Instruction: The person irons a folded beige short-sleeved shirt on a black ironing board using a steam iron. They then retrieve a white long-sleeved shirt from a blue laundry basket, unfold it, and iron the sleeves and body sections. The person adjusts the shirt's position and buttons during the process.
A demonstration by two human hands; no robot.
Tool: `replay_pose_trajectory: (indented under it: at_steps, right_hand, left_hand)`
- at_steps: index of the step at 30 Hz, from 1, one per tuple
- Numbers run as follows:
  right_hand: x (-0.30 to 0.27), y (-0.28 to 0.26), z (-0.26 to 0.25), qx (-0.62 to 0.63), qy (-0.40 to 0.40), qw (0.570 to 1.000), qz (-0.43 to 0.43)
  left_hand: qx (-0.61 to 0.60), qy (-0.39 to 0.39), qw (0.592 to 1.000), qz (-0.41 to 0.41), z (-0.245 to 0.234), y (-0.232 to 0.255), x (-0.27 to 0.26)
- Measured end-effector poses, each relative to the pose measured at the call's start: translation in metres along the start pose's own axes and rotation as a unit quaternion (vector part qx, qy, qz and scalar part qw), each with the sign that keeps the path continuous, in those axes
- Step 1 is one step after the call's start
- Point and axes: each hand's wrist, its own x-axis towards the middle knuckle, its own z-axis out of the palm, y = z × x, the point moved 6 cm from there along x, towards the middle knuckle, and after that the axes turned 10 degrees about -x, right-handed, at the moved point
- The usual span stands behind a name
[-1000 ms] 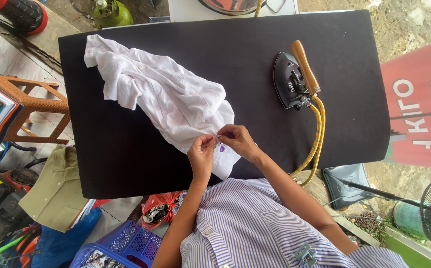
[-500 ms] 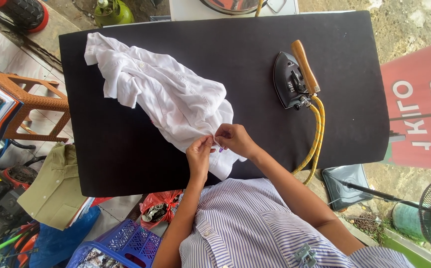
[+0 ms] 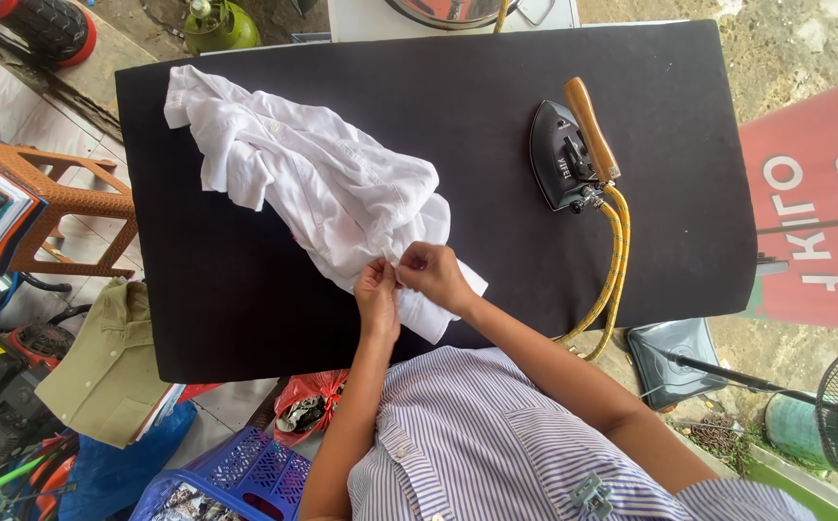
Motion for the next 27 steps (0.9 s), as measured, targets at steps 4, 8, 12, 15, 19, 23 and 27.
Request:
replay_pose_trajectory:
  at_steps: [4, 8, 12, 15, 19, 23, 27]
  right_hand:
    - [0.019, 0.008, -0.006, 0.107, -0.02, 0.993, 0.037]
    - [0.024, -0.011, -0.02, 0.135, -0.043, 0.989, 0.05]
    - [0.046, -0.001, -0.025, 0.163, -0.031, 0.984, 0.061]
    - [0.05, 0.025, -0.043, -0.112, 0.061, 0.992, -0.003]
    - [0.022, 0.046, -0.021, -0.291, -0.003, 0.949, -0.121]
    - [0.01, 0.085, -0.02, -0.489, -0.041, 0.868, -0.073]
    - [0.01, 0.092, -0.029, -0.433, -0.001, 0.896, -0.098]
  left_hand:
    - [0.201, -0.062, 0.972, 0.101, 0.012, 0.042, 0.012]
    - [0.23, -0.099, 0.96, 0.124, 0.026, 0.05, 0.016]
    - [0.165, -0.108, 0.973, 0.117, 0.03, 0.045, 0.038]
    - [0.252, -0.122, 0.941, 0.188, 0.043, 0.055, 0.051]
    - [0.395, -0.13, 0.879, 0.232, 0.038, 0.042, 0.067]
    - [0.492, -0.101, 0.825, 0.258, 0.016, 0.029, 0.05]
    - [0.561, -0.092, 0.78, 0.26, 0.009, 0.034, 0.024]
